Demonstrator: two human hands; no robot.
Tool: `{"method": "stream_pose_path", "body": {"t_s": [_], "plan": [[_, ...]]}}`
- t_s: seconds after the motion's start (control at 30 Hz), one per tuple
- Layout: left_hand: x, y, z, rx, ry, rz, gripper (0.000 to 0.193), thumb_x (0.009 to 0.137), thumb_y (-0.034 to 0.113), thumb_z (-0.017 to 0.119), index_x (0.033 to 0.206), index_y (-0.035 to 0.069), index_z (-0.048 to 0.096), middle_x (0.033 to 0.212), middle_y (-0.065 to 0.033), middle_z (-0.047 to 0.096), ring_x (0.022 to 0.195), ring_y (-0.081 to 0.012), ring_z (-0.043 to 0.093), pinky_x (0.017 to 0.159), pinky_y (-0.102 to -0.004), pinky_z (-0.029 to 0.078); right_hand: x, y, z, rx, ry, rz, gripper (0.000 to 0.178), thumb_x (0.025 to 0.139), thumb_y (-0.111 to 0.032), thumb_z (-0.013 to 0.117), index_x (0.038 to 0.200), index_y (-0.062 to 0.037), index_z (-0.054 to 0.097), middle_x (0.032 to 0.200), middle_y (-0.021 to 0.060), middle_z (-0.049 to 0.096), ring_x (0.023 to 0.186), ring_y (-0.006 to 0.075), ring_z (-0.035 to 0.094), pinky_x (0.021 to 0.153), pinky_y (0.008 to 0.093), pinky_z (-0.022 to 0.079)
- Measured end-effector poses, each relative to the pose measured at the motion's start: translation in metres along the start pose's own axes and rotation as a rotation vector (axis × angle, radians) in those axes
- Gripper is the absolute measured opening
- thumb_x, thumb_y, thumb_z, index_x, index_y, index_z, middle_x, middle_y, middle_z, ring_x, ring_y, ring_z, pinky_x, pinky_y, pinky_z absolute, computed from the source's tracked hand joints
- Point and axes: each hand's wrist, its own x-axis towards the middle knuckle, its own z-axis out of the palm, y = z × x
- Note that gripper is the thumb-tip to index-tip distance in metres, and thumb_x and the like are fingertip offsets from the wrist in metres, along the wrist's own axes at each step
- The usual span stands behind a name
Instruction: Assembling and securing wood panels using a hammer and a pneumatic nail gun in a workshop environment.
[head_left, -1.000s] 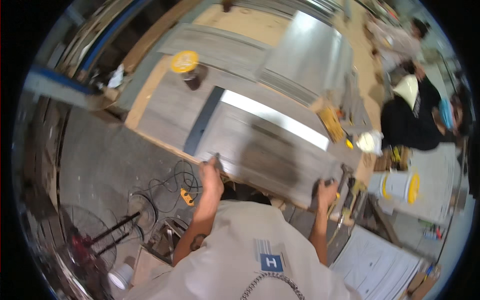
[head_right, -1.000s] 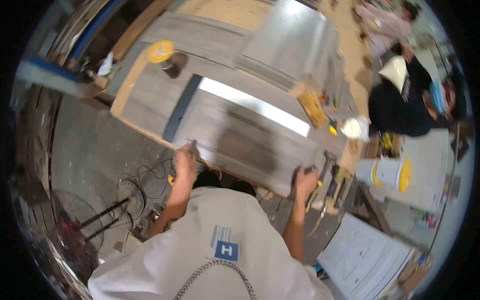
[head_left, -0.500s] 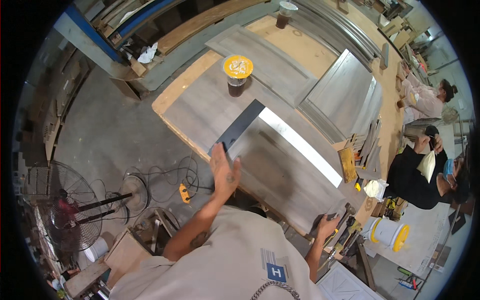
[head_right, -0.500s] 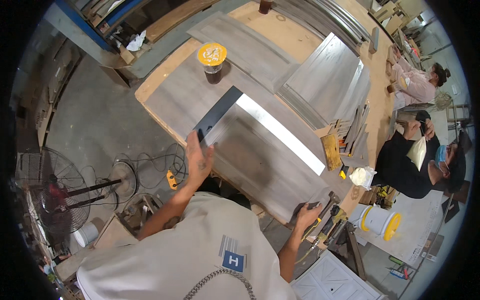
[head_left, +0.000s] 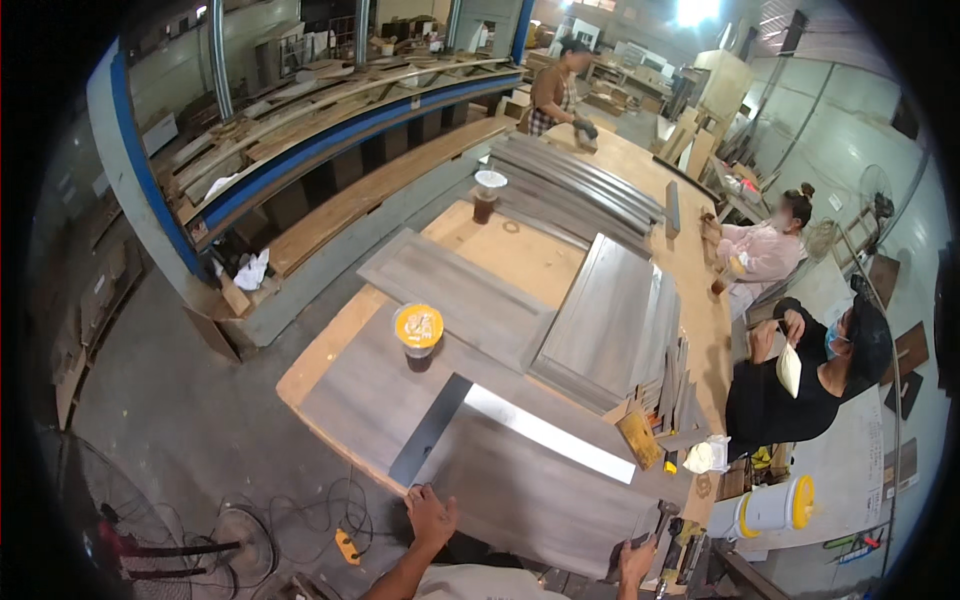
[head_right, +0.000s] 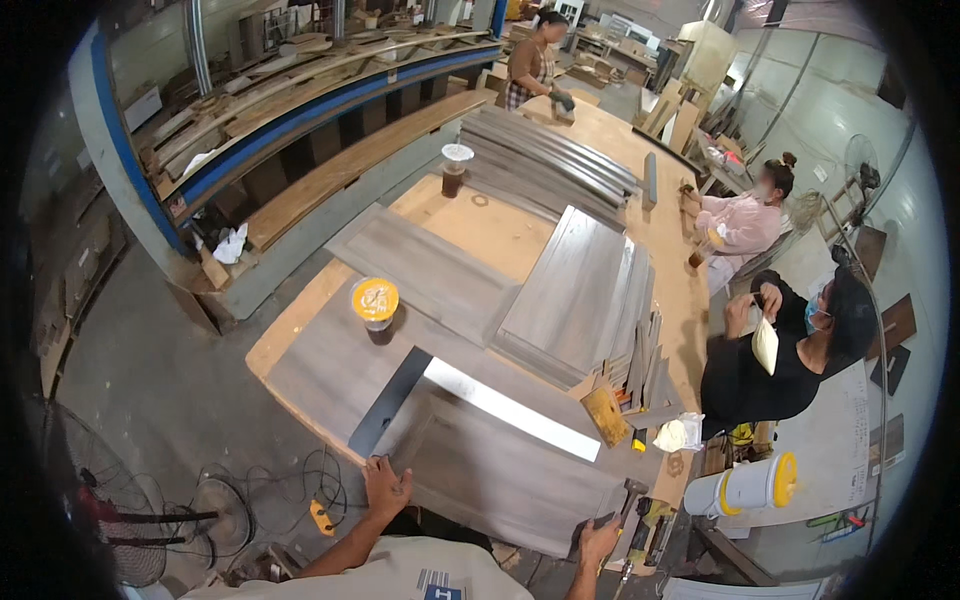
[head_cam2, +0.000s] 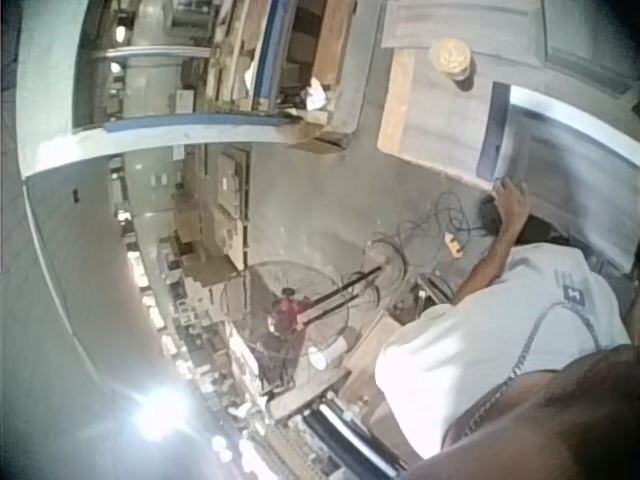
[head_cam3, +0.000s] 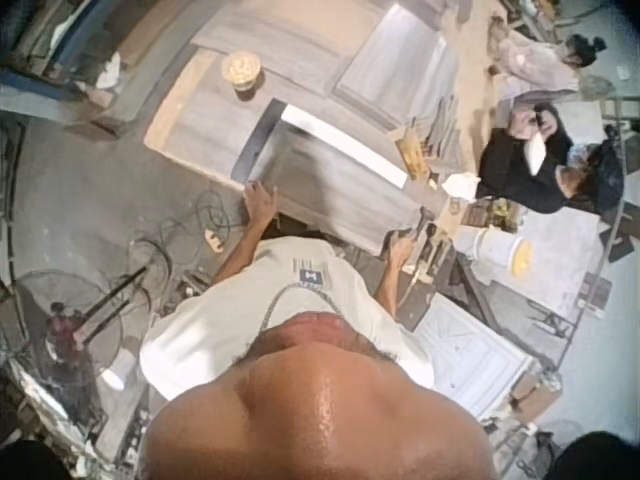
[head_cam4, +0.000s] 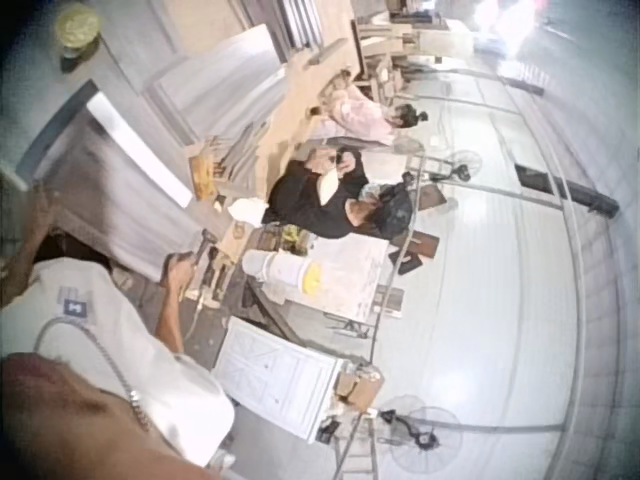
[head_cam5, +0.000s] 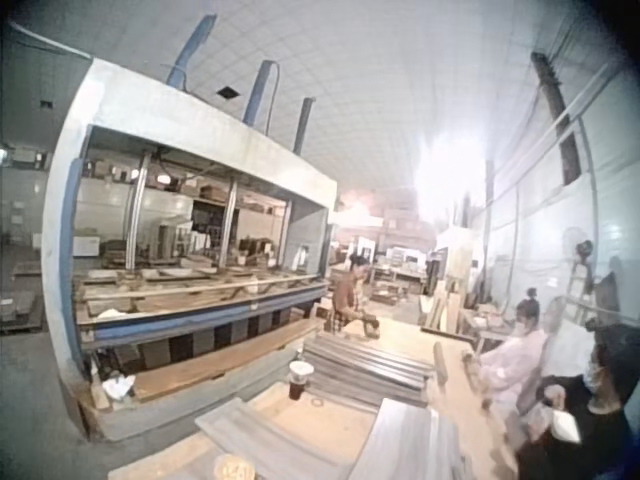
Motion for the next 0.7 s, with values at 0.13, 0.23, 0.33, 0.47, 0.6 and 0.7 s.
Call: {"method": "stream_pose_path", "body": {"t_s": [0.13,0.23,0.33,0.47,0.6,0.7], "plan": [[0.001,0.001,-0.019,-0.08,0.108,-0.013,0.048,0.084,0.028,0.07,0.115,-0.008,0.06,0.103,-0.0265,0.059,0.105,-0.045,0.054,0.093,-0.0528,0.043,0.004,0.018,0.003,0.016,-0.021,0.031,0.072,0.08,-0.023,0.077,0.137,0.0058,0.043,0.119,0.0318,0.06,0.113,0.047,0.058,0.097,0.0496,0.046],[0.01,0.018,-0.057,-0.358,-0.236,-0.46,0.044,0.085,0.03,0.072,0.114,-0.003,0.069,0.09,-0.0186,0.071,0.085,-0.0307,0.068,0.082,-0.0402,0.051,0.009,0.021,0.0,-0.088,-0.027,0.022,0.06,0.083,-0.031,0.074,0.125,0.0079,0.054,0.113,0.0307,0.061,0.108,0.047,0.06,0.094,0.0507,0.047],[-0.006,-0.026,-0.066,-0.417,-0.14,-0.254,0.049,0.087,0.028,0.073,0.123,-0.004,0.065,0.093,-0.0153,0.073,0.085,-0.022,0.066,0.081,-0.0344,0.051,0.031,0.031,-0.001,0.055,-0.27,0.002,0.049,0.086,-0.036,0.069,0.104,0.0092,0.064,0.101,0.0294,0.064,0.101,0.0465,0.062,0.09,0.0519,0.048],[0.017,0.087,-0.177,-0.591,-0.262,-0.296,0.049,0.087,0.021,0.075,0.13,0.0,0.063,0.101,-0.0088,0.072,0.09,-0.0133,0.061,0.082,-0.029,0.05,0.027,0.055,0.0,0.507,-0.264,0.041,0.052,0.09,-0.043,0.067,0.089,0.009,0.065,0.082,0.022,0.066,0.079,0.0332,0.064,0.075,0.0448,0.049],[0.028,0.159,-0.229,-0.484,-0.133,-0.081,0.049,0.088,0.025,0.074,0.128,-0.002,0.065,0.097,-0.0088,0.07,0.088,-0.015,0.062,0.081,-0.0297,0.05,0.006,0.038,-0.013,0.788,-0.416,0.108,0.06,0.094,-0.05,0.063,0.105,0.0081,0.069,0.088,0.012,0.068,0.08,0.0218,0.061,0.078,0.0373,0.048],[0.045,0.188,-0.245,-0.513,-0.096,-0.072,0.048,0.088,0.025,0.074,0.127,-0.003,0.065,0.1,-0.0079,0.07,0.089,-0.0158,0.062,0.081,-0.0298,0.049,-0.003,0.026,-0.01,1.005,-0.443,0.203,0.047,0.098,-0.04,0.059,0.097,0.0059,0.068,0.084,0.0075,0.065,0.078,0.0178,0.058,0.075,0.0333,0.047]]}}
